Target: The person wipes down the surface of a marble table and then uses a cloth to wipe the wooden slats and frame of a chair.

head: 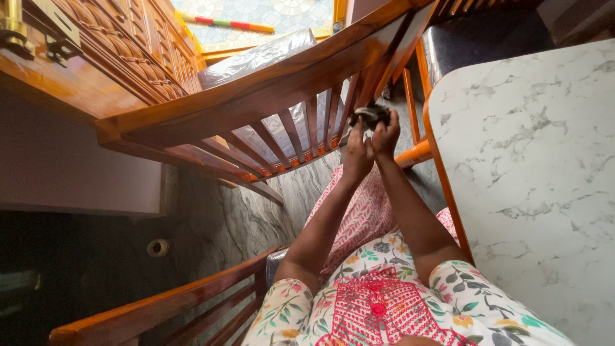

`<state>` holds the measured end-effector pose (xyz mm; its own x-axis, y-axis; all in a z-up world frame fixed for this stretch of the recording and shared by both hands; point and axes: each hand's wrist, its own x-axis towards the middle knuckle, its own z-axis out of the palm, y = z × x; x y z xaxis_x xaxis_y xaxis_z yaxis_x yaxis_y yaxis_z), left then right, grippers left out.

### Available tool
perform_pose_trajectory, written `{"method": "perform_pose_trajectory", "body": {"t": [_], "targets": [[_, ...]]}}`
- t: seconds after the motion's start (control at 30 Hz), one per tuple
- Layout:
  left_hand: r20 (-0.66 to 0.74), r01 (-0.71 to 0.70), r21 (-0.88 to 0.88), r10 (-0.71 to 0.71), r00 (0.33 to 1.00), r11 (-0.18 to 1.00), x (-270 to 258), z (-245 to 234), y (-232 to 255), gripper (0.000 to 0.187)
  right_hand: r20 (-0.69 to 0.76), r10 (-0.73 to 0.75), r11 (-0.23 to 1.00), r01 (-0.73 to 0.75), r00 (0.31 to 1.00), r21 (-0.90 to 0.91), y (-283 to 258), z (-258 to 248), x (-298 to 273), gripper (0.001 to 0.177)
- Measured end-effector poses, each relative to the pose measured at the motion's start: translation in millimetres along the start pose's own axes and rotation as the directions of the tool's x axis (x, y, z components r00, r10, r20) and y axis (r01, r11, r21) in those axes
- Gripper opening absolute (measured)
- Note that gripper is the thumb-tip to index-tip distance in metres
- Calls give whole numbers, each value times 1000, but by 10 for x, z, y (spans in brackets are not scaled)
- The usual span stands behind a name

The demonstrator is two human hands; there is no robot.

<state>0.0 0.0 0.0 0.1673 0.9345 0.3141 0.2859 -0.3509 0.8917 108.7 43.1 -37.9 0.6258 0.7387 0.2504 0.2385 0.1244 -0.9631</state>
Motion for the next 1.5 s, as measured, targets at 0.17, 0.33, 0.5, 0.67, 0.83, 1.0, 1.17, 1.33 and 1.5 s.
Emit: {"method": "perform_pose_trajectory", "body": {"t": [0.17, 0.33, 0.5, 0.67, 0.83, 1.0, 1.17, 1.33, 1.5], "targets": [[73, -18, -172, 30, 997, 985, 330, -204, 536, 69, 43, -254, 945, 239, 966, 224, -1004, -150, 259, 44], [167, 1, -546, 108, 980, 838, 603, -103, 453, 79, 276, -503, 803, 561, 819, -200, -1005, -135, 410, 51], [219, 10, -382, 80, 973, 924, 618, 173, 11, 88, 410, -159, 865, -73, 898, 496, -293, -50, 415, 67], [188, 58, -222, -16, 982, 973, 399, 454, -532, 88, 431, -57, 803, -215, 901, 556, 120, 1, 267, 62], [167, 90, -366, -30, 986, 926, 249, 476, -779, 85, 514, 113, 688, -440, 850, 576, 248, 35, 123, 56], [160, 150, -313, -104, 982, 938, 184, 436, -901, 87, 575, 211, 573, -576, 791, 582, 395, 63, 25, 53], [199, 374, -373, -320, 926, 849, 254, 385, -954, 95, 593, 327, 589, -649, 736, 481, 551, 104, -29, 54], [264, 409, -287, -339, 903, 866, 268, 316, -1041, 92, 627, 330, 634, -658, 706, 407, 547, 161, -29, 56], [239, 415, -172, -371, 898, 894, 234, 351, -1177, 90, 639, 411, 589, -724, 650, 358, 170, 244, 6, 45]]}}
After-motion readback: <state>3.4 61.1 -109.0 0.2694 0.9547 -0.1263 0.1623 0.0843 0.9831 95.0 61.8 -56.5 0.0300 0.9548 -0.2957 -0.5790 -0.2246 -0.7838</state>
